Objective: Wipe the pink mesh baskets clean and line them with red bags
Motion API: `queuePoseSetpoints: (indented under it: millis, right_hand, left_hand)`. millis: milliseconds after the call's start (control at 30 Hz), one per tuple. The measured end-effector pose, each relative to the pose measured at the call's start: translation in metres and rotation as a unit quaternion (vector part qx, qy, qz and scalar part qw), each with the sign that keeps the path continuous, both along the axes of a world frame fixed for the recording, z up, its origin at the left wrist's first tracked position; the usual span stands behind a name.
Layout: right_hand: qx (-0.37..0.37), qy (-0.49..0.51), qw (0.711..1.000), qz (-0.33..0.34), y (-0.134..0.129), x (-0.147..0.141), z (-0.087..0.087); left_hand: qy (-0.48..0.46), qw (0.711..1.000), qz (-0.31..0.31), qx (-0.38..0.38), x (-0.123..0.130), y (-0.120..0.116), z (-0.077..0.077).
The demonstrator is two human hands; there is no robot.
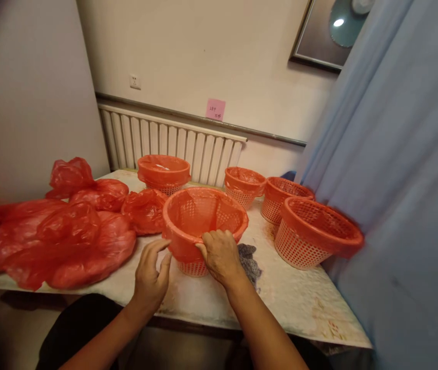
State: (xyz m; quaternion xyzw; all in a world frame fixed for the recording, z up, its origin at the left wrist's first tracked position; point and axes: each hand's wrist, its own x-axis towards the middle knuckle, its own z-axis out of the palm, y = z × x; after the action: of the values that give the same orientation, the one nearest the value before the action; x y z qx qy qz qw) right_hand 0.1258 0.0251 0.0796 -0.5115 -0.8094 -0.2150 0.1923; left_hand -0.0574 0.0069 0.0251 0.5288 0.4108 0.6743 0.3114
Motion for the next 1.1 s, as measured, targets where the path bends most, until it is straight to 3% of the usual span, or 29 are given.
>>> queuePoseSetpoints:
  millis: [67,100,233,300,400,500,633,733,833,900,967,1100]
  right_hand:
    - [-0.003,0.003,1.000,-0.003,-0.001,-0.001,0.001]
    - [-0.007,0.007,1.000,0.002,-0.001,-0.001,0.001]
    - [-0.036,0.097,0.990,0.097,-0.004,0.012,0.008]
    - [-0.025,0.178,0.973,0.142,-0.005,0.026,0.014]
    - [-0.012,0.223,0.963,0.148,-0.007,0.051,0.022]
    - [-0.063,0.149,0.978,0.134,-0.011,0.064,0.025]
    - [-0.081,0.055,0.988,0.116,-0.014,0.058,0.018]
    - [-0.057,0.046,0.992,0.106,-0.012,0.045,0.008]
    - [-0.028,0.040,0.994,0.097,-0.008,0.033,0.000]
    - [-0.010,0.035,0.996,0.083,-0.007,0.027,-0.003]
    - [0.003,0.032,0.997,0.069,-0.006,0.023,-0.006]
    - [0.019,0.027,0.998,0.056,-0.007,0.019,-0.010]
  left_hand:
    - [0.113,0.987,-0.055,0.101,0.004,0.006,0.020]
    - [0.133,0.980,-0.098,0.115,0.007,0.012,0.028]
    - [0.052,0.972,-0.222,0.049,0.013,0.035,0.041]
    - [0.042,0.969,-0.241,0.038,0.009,0.044,0.041]
    - [0.039,0.965,-0.256,0.030,-0.004,0.051,0.040]
    - [0.035,0.962,-0.270,0.019,-0.021,0.057,0.046]
    - [0.012,0.966,-0.257,0.009,-0.039,0.058,0.050]
    - [-0.112,0.982,-0.148,-0.043,-0.047,0.049,0.038]
    - [-0.223,0.965,-0.067,-0.118,-0.046,0.034,0.014]
    - [-0.256,0.946,-0.092,-0.175,-0.039,0.024,-0.002]
    - [-0.290,0.914,-0.160,-0.233,-0.028,0.016,-0.014]
    - [-0.373,0.854,-0.259,-0.252,-0.005,0.014,-0.020]
